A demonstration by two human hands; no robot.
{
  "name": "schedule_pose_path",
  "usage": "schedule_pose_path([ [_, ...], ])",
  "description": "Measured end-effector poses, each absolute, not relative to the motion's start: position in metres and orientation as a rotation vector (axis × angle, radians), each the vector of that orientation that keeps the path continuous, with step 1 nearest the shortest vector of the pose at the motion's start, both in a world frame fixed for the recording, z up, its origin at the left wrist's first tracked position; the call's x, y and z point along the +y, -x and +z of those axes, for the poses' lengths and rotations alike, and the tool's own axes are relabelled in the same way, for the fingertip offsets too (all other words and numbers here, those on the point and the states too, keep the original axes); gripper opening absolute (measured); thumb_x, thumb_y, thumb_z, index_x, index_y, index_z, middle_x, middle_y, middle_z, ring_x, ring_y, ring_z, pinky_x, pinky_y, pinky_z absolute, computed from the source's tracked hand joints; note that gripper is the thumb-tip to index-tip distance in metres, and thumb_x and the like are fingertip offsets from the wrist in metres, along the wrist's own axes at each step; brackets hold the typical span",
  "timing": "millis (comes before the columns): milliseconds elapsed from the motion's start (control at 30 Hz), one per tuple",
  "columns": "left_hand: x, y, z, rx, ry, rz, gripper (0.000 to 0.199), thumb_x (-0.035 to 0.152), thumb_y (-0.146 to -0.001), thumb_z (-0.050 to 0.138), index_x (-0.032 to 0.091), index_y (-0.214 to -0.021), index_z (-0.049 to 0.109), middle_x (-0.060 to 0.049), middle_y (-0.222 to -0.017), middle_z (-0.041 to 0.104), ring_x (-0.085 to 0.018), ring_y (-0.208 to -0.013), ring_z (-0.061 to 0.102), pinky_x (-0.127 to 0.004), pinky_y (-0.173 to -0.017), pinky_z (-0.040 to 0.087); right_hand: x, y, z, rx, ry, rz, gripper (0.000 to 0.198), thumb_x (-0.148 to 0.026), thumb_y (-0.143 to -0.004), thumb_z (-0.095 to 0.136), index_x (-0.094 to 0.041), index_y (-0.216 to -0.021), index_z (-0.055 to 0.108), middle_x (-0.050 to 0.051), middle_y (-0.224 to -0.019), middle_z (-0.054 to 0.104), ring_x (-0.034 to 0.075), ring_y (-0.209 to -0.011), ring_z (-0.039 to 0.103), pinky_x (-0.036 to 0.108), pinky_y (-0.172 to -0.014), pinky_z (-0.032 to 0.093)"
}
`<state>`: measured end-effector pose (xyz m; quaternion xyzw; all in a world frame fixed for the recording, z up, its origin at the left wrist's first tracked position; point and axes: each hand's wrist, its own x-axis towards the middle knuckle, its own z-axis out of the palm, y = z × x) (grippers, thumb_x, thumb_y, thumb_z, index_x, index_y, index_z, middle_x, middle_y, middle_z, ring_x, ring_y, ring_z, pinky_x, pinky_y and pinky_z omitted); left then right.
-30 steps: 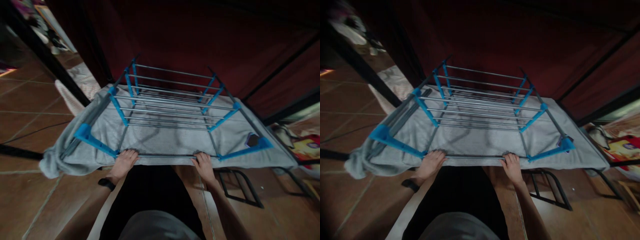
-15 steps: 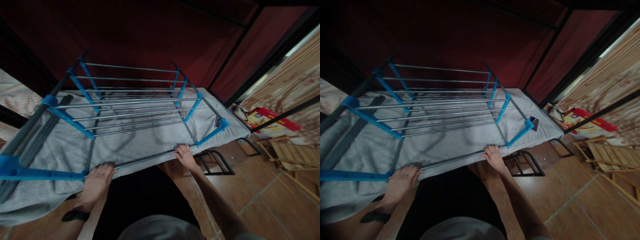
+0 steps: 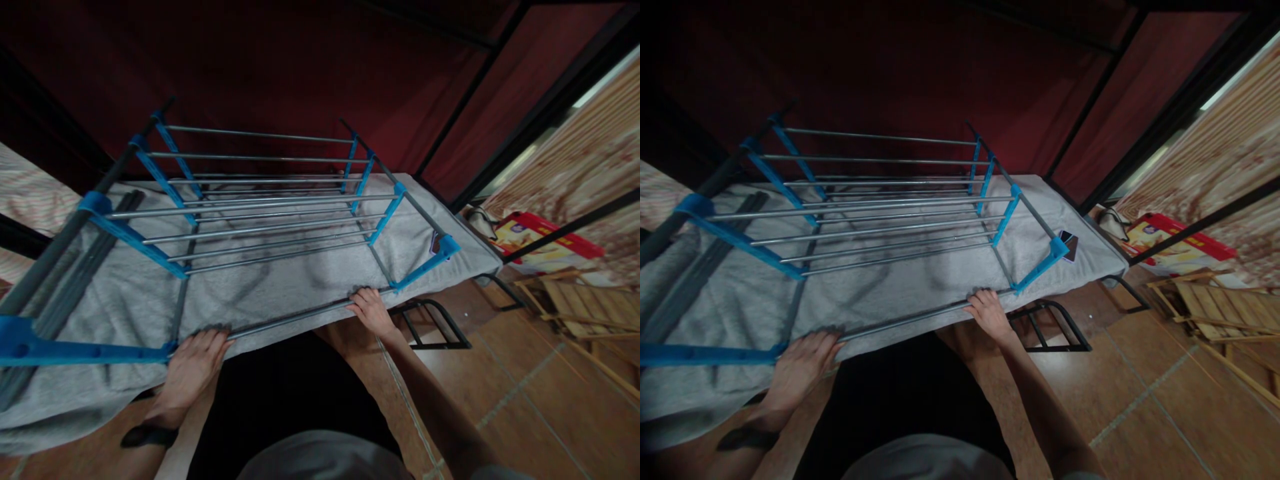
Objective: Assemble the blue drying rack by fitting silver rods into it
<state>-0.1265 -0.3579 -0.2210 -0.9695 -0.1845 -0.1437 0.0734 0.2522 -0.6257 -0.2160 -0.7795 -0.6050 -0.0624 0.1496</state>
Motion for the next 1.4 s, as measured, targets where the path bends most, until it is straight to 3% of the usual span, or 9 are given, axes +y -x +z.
schedule_pose_path([
  [567,-0.357,0.125,-0.218,-0.492,2.891,-0.441,0.026,0.035,-0.099,0.044,0.018,-0.102,0.064,-0.009,-0.094,0.07,-0.026,-0.087,0.063,-0.039,-0.082,0.046,-0.626,-0.255,-0.217,-1.75,2.218,-0.174,0.03,-0.042,-0.099,0.045,-0.023,-0.105,0.068,0.007,-0.096,0.066,0.023,-0.093,0.055,0.038,-0.086,0.04],
  [767,-0.362,0.124,-0.212,-0.528,2.921,-0.493,0.028,0.035,-0.098,0.047,0.016,-0.109,0.063,-0.01,-0.097,0.07,-0.027,-0.09,0.063,-0.039,-0.083,0.045,-0.628,-0.253,-0.219,-1.73,2.188,-0.184,0.028,-0.042,-0.099,0.047,-0.023,-0.11,0.065,0.007,-0.1,0.067,0.025,-0.1,0.058,0.041,-0.092,0.04],
  [900,-0.365,0.125,-0.211,-0.612,2.938,-0.533,0.025,0.035,-0.097,0.047,0.018,-0.107,0.062,-0.009,-0.094,0.068,-0.026,-0.09,0.062,-0.039,-0.083,0.043,-0.63,-0.253,-0.225,-1.683,2.164,-0.189,0.032,-0.044,-0.099,0.045,-0.022,-0.118,0.062,0.009,-0.106,0.067,0.026,-0.103,0.058,0.043,-0.095,0.04],
  [1400,-0.366,0.128,-0.207,-0.658,2.999,-0.462,0.023,0.032,-0.098,0.045,0.021,-0.102,0.066,-0.009,-0.092,0.065,-0.023,-0.087,0.058,-0.038,-0.079,0.043,-0.635,-0.259,-0.237,-1.73,2.114,-0.274,0.028,-0.037,-0.099,0.045,-0.023,-0.114,0.064,0.009,-0.108,0.069,0.026,-0.106,0.058,0.043,-0.096,0.037],
])
